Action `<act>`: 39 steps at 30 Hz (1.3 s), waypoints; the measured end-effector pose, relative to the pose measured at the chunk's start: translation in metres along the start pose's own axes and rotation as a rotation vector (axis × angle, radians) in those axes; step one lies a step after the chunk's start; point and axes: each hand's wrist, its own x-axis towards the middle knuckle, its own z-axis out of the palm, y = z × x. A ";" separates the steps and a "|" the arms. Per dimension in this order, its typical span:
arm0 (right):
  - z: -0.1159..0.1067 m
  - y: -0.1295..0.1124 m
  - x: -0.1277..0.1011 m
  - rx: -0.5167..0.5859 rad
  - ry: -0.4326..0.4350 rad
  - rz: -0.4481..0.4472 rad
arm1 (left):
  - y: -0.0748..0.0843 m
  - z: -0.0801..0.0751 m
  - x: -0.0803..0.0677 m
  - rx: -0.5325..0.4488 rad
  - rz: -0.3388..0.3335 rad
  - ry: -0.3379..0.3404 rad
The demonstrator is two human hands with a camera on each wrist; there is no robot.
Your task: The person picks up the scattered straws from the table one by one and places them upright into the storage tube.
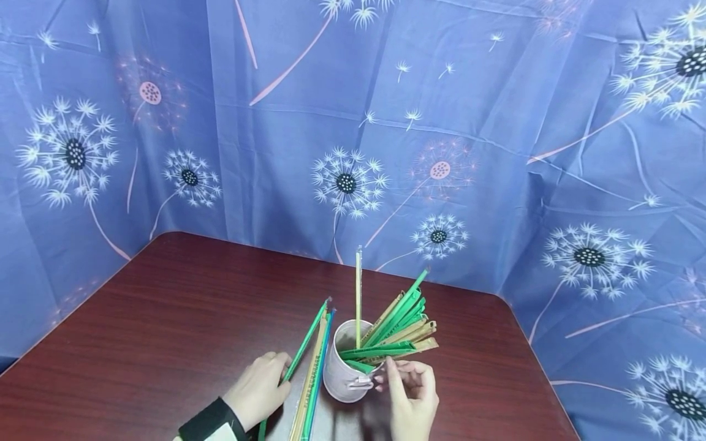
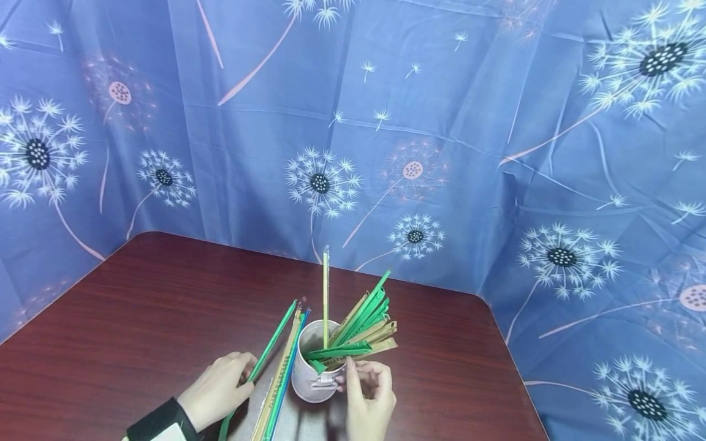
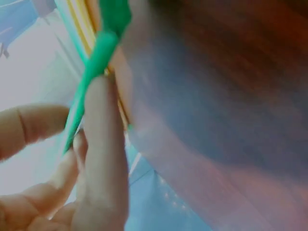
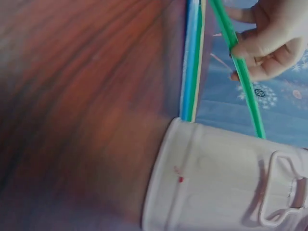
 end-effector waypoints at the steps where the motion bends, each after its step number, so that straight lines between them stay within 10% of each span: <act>1: 0.000 -0.001 0.000 0.009 -0.008 -0.001 | 0.001 0.000 0.000 -0.003 0.007 0.022; 8: 0.003 -0.009 0.003 0.163 -0.088 -0.168 | 0.018 -0.004 0.000 -0.064 0.122 0.154; 26: 0.012 -0.033 0.009 -0.017 -0.148 -0.260 | 0.039 -0.011 0.000 0.053 0.592 0.387; 35: 0.016 -0.040 0.009 -0.001 -0.121 -0.281 | 0.041 -0.009 0.000 0.058 0.599 0.396; 39: 0.015 -0.041 0.011 0.071 -0.089 -0.319 | 0.040 -0.007 0.002 0.067 0.465 0.382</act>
